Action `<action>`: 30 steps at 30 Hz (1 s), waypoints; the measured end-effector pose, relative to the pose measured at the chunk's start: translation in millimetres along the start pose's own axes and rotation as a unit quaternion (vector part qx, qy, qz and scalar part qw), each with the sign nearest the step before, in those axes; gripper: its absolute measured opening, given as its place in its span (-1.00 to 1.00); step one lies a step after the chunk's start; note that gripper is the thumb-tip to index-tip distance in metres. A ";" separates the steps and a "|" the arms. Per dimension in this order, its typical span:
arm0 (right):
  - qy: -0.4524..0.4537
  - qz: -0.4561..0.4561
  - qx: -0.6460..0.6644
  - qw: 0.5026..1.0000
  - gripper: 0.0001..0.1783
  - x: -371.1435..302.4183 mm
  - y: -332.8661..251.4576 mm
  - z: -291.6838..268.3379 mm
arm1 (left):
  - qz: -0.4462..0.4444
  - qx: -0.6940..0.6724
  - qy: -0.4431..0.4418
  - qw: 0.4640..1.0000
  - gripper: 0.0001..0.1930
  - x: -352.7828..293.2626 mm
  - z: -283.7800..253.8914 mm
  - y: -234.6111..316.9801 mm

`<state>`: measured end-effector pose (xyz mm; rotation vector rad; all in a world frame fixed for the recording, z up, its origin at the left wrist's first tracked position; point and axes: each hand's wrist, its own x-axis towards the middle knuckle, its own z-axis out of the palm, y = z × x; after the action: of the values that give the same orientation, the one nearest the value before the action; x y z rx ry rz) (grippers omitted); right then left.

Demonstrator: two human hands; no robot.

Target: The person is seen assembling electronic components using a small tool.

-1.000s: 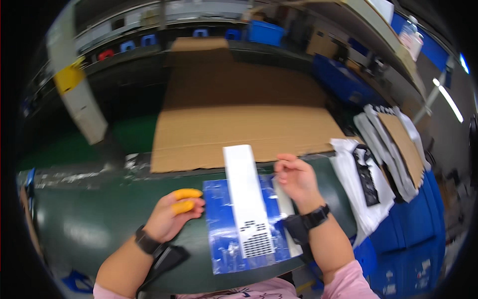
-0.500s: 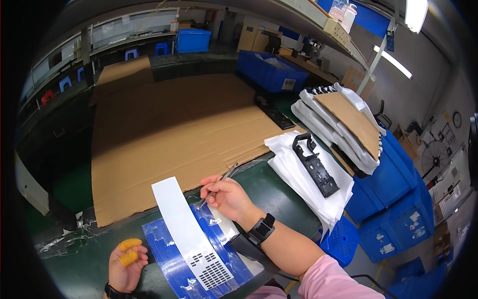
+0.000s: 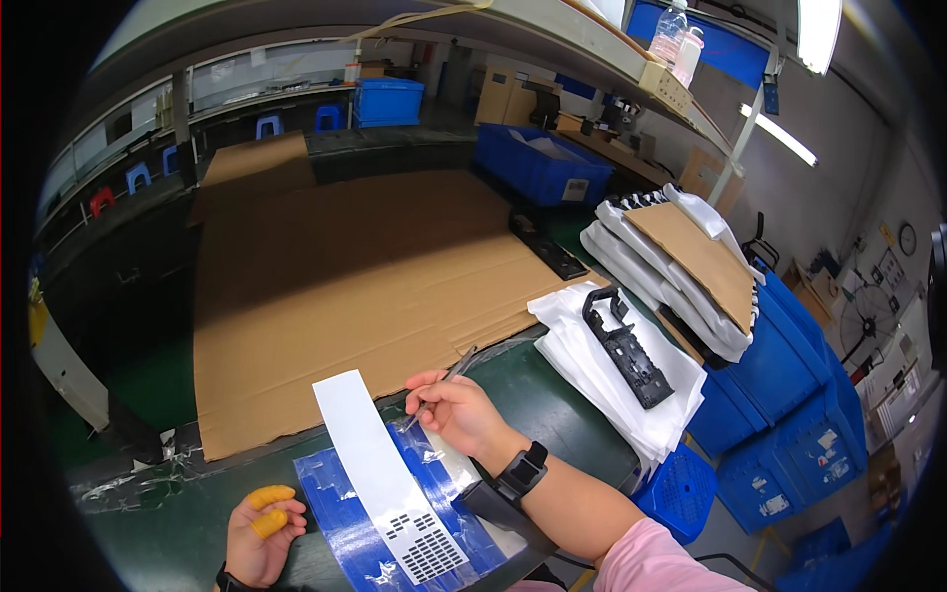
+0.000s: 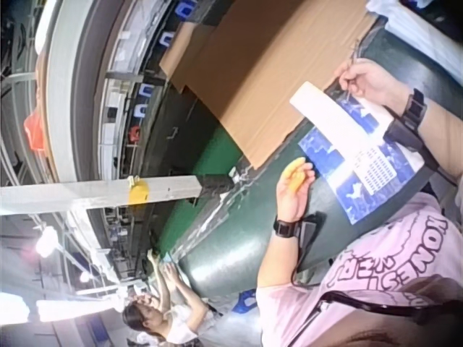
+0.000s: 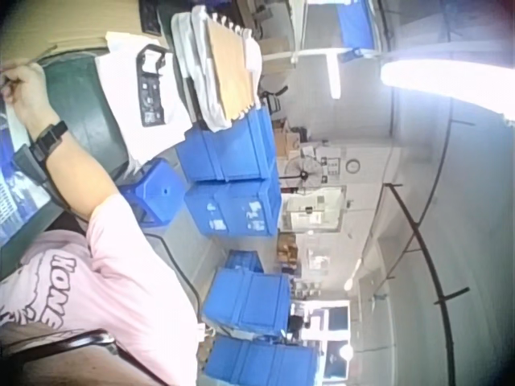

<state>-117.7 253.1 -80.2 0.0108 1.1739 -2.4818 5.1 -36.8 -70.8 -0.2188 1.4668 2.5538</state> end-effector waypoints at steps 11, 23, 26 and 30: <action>0.001 -0.004 -0.004 1.000 -0.83 0.4 -1.7 1.5 | 0.001 0.004 -0.003 1.000 -0.78 1.0 1.0 1.3; 0.010 -0.009 -0.002 1.000 -0.85 -0.5 -0.3 6.8 | -0.016 -0.014 -0.024 0.999 -0.75 -0.3 -9.9 1.6; 0.016 -0.013 -0.005 1.000 -0.85 -0.9 -2.2 3.6 | -0.026 -0.017 -0.032 0.999 -0.76 2.0 -8.6 0.7; 0.014 -0.007 0.004 1.000 -0.85 -0.5 -1.9 6.3 | -0.030 -0.015 -0.025 0.999 -0.77 1.5 -9.7 1.8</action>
<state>-117.0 249.6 -74.6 0.0409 1.1796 -2.5062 3.6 -45.9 -74.6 -0.1989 1.3843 2.5166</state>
